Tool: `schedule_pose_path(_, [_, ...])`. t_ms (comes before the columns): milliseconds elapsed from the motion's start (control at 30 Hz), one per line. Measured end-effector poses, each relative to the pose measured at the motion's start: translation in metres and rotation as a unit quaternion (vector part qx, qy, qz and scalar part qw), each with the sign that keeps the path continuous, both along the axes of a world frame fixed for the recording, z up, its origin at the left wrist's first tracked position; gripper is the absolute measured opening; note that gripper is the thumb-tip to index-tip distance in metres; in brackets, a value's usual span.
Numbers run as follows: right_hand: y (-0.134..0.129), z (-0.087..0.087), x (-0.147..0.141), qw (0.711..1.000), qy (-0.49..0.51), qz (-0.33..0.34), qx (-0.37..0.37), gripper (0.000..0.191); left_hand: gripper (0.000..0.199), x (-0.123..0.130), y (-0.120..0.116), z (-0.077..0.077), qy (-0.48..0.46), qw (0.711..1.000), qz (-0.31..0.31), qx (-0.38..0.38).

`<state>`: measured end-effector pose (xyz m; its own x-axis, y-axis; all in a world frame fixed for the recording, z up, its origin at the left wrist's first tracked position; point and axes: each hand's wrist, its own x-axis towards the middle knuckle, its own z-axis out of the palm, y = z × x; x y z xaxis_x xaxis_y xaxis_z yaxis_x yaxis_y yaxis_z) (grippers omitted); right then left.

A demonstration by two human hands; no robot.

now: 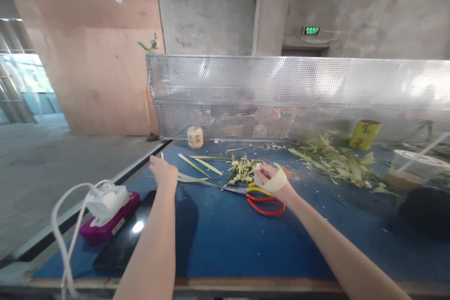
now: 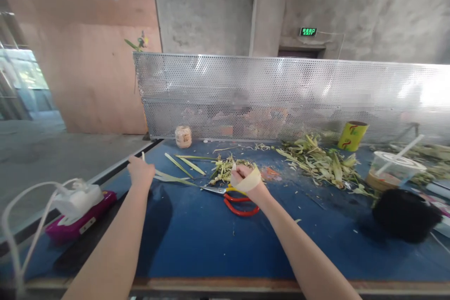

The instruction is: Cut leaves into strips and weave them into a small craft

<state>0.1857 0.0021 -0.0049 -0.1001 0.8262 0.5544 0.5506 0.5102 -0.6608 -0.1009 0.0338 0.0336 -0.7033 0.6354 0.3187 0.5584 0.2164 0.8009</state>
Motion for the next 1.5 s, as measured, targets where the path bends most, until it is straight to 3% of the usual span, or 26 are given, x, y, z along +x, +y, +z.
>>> schedule_pose_path(133, [-0.004,0.0,0.005,0.996,-0.08,-0.001,0.029,0.022,0.075,0.03,-0.013,0.012,0.086,0.996,0.001,0.019])
schedule_pose_path(167, [-0.005,0.002,0.004,0.995,-0.096,-0.013,0.034,0.021,0.072,0.043,-0.018,0.014,0.113,0.991,-0.057,0.048])
schedule_pose_path(200, [-0.006,0.004,0.003,0.993,-0.108,-0.024,0.035,0.02,0.068,0.057,-0.022,0.014,0.115,0.978,-0.156,0.081])
schedule_pose_path(267, [-0.007,0.007,0.0,0.992,-0.12,-0.031,0.037,0.02,0.066,0.086,-0.03,0.011,0.053,0.911,-0.393,0.114])
schedule_pose_path(300, [-0.008,0.008,0.0,0.991,-0.125,-0.024,0.039,0.02,0.069,0.099,-0.034,0.008,0.008,0.873,-0.478,0.095])
schedule_pose_path(367, [-0.011,0.009,0.0,0.99,-0.136,-0.01,0.042,0.021,0.072,0.12,-0.04,-0.001,-0.054,0.817,-0.57,0.068])
schedule_pose_path(433, [-0.013,0.009,0.002,0.988,-0.147,-0.006,0.045,0.023,0.077,0.132,-0.042,-0.01,-0.084,0.785,-0.611,0.059])
schedule_pose_path(533, [-0.017,0.011,0.004,0.987,-0.158,-0.009,0.039,0.03,0.075,0.137,-0.042,-0.018,-0.118,0.772,-0.622,0.065])
schedule_pose_path(667, [-0.02,0.014,0.006,0.98,-0.198,-0.011,-0.001,0.035,0.064,0.134,-0.039,-0.019,-0.115,0.785,-0.606,0.061])
schedule_pose_path(800, [-0.023,0.016,0.01,0.954,-0.296,-0.04,-0.017,0.028,0.068,0.134,-0.041,-0.019,-0.09,0.798,-0.595,0.03])
schedule_pose_path(900, [-0.022,0.014,0.011,0.942,-0.333,-0.027,-0.013,0.023,0.069,0.136,-0.042,-0.02,-0.095,0.796,-0.597,0.027])
schedule_pose_path(1200, [-0.02,0.01,0.011,0.963,-0.267,-0.026,0.023,0.021,0.065,0.138,-0.041,-0.02,-0.157,0.783,-0.602,0.024])
schedule_pose_path(1500, [-0.021,0.008,0.008,0.949,-0.306,-0.07,0.005,0.018,0.067,0.139,-0.045,-0.02,-0.14,0.814,-0.562,0.032])
